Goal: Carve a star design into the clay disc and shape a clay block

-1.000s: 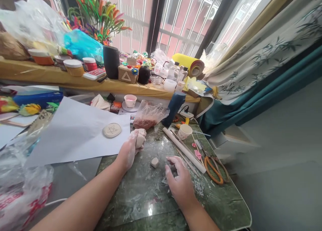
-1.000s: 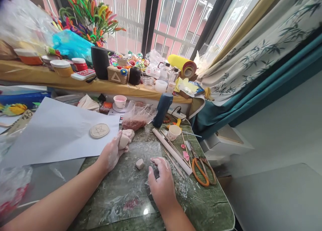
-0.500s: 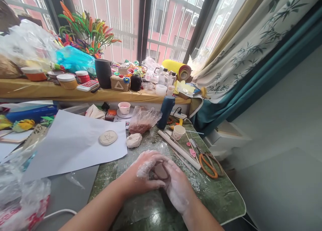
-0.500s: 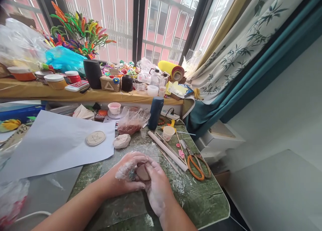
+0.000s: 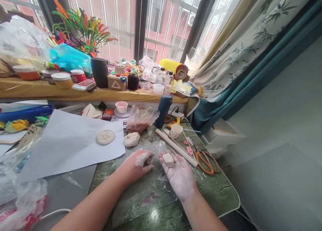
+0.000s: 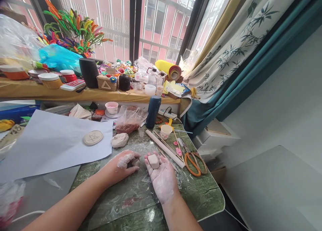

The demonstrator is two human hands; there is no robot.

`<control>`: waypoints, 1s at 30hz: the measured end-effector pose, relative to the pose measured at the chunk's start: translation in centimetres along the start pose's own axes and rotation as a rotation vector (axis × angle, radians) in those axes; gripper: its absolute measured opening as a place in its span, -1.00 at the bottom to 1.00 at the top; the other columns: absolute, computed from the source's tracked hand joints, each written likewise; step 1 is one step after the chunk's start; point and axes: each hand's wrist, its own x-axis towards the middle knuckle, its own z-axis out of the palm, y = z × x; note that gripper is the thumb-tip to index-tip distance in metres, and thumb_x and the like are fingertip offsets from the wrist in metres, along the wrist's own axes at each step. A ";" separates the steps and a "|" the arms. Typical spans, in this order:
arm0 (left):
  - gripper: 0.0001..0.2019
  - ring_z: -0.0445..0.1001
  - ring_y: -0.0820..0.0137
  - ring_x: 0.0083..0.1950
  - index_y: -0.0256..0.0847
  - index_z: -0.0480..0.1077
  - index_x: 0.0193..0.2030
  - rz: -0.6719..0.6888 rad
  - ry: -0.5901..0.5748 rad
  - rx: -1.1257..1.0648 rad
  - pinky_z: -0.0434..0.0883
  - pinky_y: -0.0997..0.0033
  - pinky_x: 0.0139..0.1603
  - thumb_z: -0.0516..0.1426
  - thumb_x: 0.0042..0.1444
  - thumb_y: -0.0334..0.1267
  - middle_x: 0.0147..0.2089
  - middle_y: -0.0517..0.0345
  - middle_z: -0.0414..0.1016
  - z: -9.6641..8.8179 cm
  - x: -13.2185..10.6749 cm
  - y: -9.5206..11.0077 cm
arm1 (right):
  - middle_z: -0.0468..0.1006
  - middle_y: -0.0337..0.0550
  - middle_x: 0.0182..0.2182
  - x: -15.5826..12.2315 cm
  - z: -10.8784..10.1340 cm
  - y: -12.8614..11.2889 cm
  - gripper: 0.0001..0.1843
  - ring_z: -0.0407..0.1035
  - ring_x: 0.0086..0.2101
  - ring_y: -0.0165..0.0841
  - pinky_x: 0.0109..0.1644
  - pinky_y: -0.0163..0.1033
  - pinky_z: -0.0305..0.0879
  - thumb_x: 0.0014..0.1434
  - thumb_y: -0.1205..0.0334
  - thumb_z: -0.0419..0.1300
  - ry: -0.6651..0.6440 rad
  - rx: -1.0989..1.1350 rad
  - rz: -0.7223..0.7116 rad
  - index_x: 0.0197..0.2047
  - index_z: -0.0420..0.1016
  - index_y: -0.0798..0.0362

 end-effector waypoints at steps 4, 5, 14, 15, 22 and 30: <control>-0.72 0.56 0.24 -0.16 -0.08 0.58 -0.09 -0.229 0.162 -0.418 0.47 0.24 -0.05 0.35 0.09 -0.05 -0.20 0.11 0.64 -0.2 0.6 0.8 | 0.72 -0.01 -0.14 0.0 -0.3 0.5 -0.86 0.64 0.01 -0.16 0.27 0.01 0.53 0.28 0.24 0.23 0.000 0.028 0.020 -0.12 0.56 0.07; -0.66 0.59 0.22 -0.11 -0.10 0.56 -0.07 -0.273 0.201 -0.575 0.49 0.24 -0.01 0.36 0.07 0.00 -0.16 0.08 0.66 -0.3 0.7 1.1 | 0.72 -0.03 -0.16 0.0 -0.3 0.6 -0.88 0.65 -0.01 -0.16 0.25 0.01 0.54 0.26 0.25 0.25 0.000 0.026 0.022 -0.13 0.55 0.06; -0.65 0.58 0.15 0.08 -0.04 0.56 0.06 -0.021 0.096 -0.455 0.46 0.12 0.17 0.36 0.11 -0.19 0.04 0.03 0.66 -0.6 -0.3 3.4 | 0.73 -0.09 -0.16 -1.1 1.5 1.9 -0.81 0.65 -0.17 -0.27 0.02 -0.13 0.58 0.34 0.18 0.20 -0.133 0.053 0.157 -0.13 0.59 0.08; -0.66 0.58 0.15 0.07 -0.01 0.58 0.06 0.036 0.052 -0.337 0.45 0.10 0.17 0.36 0.12 -0.20 0.02 0.05 0.67 -0.6 -0.4 3.6 | 0.72 -0.10 -0.18 -1.1 1.6 2.1 -0.80 0.64 -0.19 -0.28 -0.03 -0.16 0.57 0.35 0.15 0.21 -0.149 0.056 0.165 -0.12 0.60 0.09; -0.63 0.57 0.18 0.03 0.02 0.53 0.13 0.145 -0.006 -0.163 0.47 0.12 0.14 0.31 0.17 -0.24 0.02 0.09 0.66 0.2 -0.8 3.8 | 0.72 -0.13 -0.22 -1.6 1.4 2.4 -0.68 0.61 -0.16 -0.28 -0.03 -0.21 0.51 0.20 0.13 0.46 -0.196 -0.025 0.076 -0.04 0.61 0.09; -0.64 0.58 0.20 0.13 0.00 0.47 0.18 0.169 0.205 -0.142 0.48 0.12 0.20 0.26 0.24 -0.26 0.12 0.08 0.63 0.6 -0.8 2.6 | 0.72 -0.07 -0.14 -1.4 2.1 1.6 -0.76 0.62 -0.14 -0.30 -0.03 -0.23 0.53 0.38 0.09 0.22 -0.078 0.033 0.134 -0.11 0.62 0.06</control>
